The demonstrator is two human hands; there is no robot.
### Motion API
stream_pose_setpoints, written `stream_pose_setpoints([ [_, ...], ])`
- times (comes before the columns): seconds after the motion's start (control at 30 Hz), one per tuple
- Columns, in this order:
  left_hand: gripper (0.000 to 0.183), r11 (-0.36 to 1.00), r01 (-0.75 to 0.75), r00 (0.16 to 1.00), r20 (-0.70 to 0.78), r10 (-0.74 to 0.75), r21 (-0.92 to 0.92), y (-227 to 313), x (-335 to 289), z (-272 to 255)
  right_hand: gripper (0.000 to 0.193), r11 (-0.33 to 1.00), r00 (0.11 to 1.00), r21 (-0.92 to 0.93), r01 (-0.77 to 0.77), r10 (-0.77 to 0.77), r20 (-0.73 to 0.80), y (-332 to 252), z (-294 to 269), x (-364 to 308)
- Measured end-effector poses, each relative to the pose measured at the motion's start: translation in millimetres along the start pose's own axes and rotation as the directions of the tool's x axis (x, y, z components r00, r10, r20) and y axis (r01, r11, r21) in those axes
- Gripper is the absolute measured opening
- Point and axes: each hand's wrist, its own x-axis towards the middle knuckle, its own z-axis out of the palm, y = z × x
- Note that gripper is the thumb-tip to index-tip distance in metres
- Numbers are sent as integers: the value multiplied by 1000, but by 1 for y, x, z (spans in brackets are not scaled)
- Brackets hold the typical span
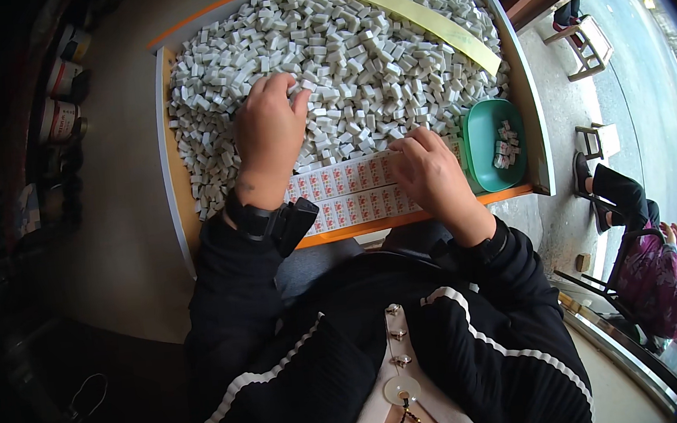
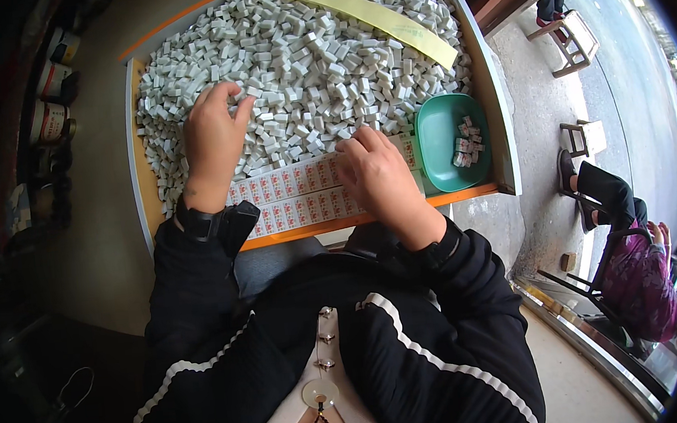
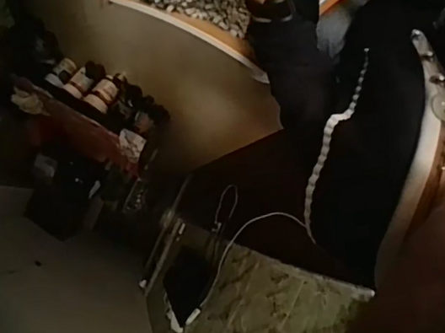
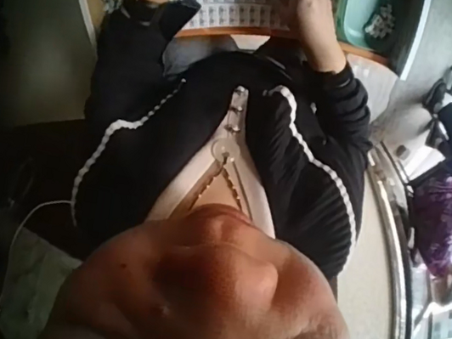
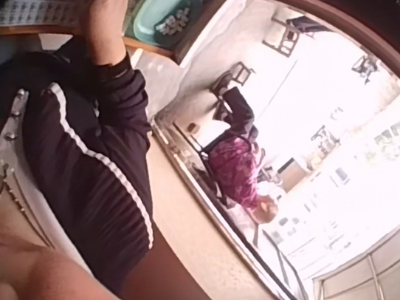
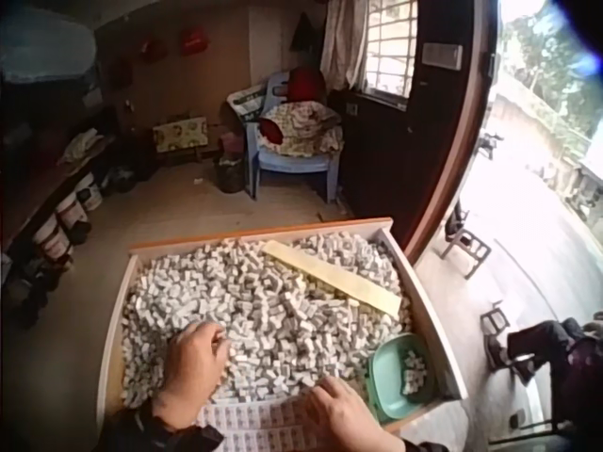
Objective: Sorting small white plastic shoe components and attaching them to an adhesive template strip.
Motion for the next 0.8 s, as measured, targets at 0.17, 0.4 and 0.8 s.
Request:
stream_pose_setpoints([
  [0.17,19,993,-99,995,7,99,65,-5,2,-3,22,1000,1000,22,13,-13,2,3,1,-2],
  [0.4,14,911,-382,921,147,362,152,-8,4,-12,24,996,995,-35,86,-84,49,4,3,-1],
  [0.8,17,-97,775,628,778,12,-624,35,-80,15,16,977,979,-127,169,-152,134,4,9,4],
])
